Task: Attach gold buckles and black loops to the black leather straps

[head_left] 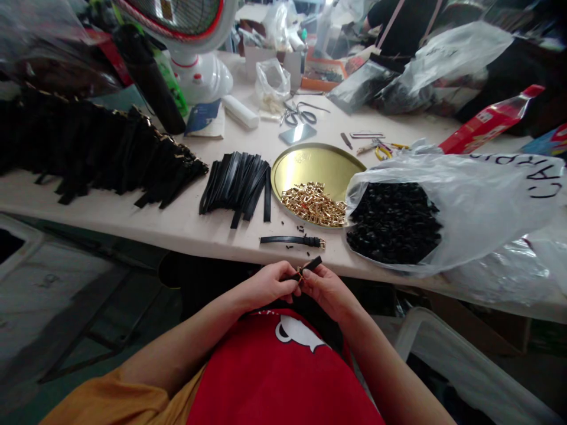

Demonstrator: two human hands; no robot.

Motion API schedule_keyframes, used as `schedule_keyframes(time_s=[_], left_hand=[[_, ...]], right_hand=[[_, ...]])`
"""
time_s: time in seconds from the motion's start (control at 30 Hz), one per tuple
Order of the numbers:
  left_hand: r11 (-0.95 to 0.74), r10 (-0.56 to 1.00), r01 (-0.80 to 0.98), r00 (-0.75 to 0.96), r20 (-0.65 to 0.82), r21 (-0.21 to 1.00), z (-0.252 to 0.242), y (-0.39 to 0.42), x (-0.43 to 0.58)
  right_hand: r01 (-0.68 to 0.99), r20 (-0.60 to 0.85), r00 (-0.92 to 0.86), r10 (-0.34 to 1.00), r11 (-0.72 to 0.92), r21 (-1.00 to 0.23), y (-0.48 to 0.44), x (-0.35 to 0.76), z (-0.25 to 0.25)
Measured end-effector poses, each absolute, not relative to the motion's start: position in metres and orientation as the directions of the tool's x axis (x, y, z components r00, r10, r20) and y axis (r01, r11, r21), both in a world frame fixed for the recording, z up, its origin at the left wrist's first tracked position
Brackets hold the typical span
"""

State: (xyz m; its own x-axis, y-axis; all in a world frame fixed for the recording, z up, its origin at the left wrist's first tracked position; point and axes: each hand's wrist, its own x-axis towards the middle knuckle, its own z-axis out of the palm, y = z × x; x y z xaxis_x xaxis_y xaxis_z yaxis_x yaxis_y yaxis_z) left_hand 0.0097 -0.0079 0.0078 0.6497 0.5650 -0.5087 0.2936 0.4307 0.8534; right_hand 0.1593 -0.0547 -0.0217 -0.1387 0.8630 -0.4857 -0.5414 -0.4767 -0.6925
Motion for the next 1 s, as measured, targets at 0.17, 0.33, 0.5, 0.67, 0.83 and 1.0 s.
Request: schedule_keyframes(time_s=[0.17, 0.33, 0.5, 0.67, 0.83, 1.0], left_hand=[[0.445, 0.615, 0.260, 0.607, -0.503, 0.857, 0.010, -0.010, 0.010], [0.450, 0.598, 0.264, 0.620, -0.507, 0.853, 0.014, -0.012, 0.010], [0.379, 0.603, 0.302, 0.637, -0.480, 0.875, 0.004, -0.012, 0.008], [0.347, 0.651, 0.289, 0.610, -0.451, 0.892, -0.004, -0.012, 0.008], [0.329, 0.677, 0.259, 0.605, -0.418, 0.908, -0.005, -0.011, 0.007], [0.333, 0.672, 0.283, 0.598, -0.437, 0.900, -0.002, -0.010, 0.008]], right_hand=[[-0.440, -0.439, 0.019, 0.898, -0.387, -0.810, -0.057, 0.157, -0.026], [-0.498, -0.438, -0.094, 0.894, -0.423, -0.757, -0.056, 0.159, -0.027], [-0.562, -0.481, -0.185, 0.857, -0.494, -0.664, -0.056, 0.158, -0.028], [-0.482, -0.441, -0.036, 0.897, -0.402, -0.778, -0.061, 0.152, -0.031], [-0.302, -0.359, 0.120, 0.926, -0.310, -0.901, -0.065, 0.148, -0.028], [-0.313, -0.405, 0.084, 0.910, -0.362, -0.878, -0.065, 0.151, -0.022]])
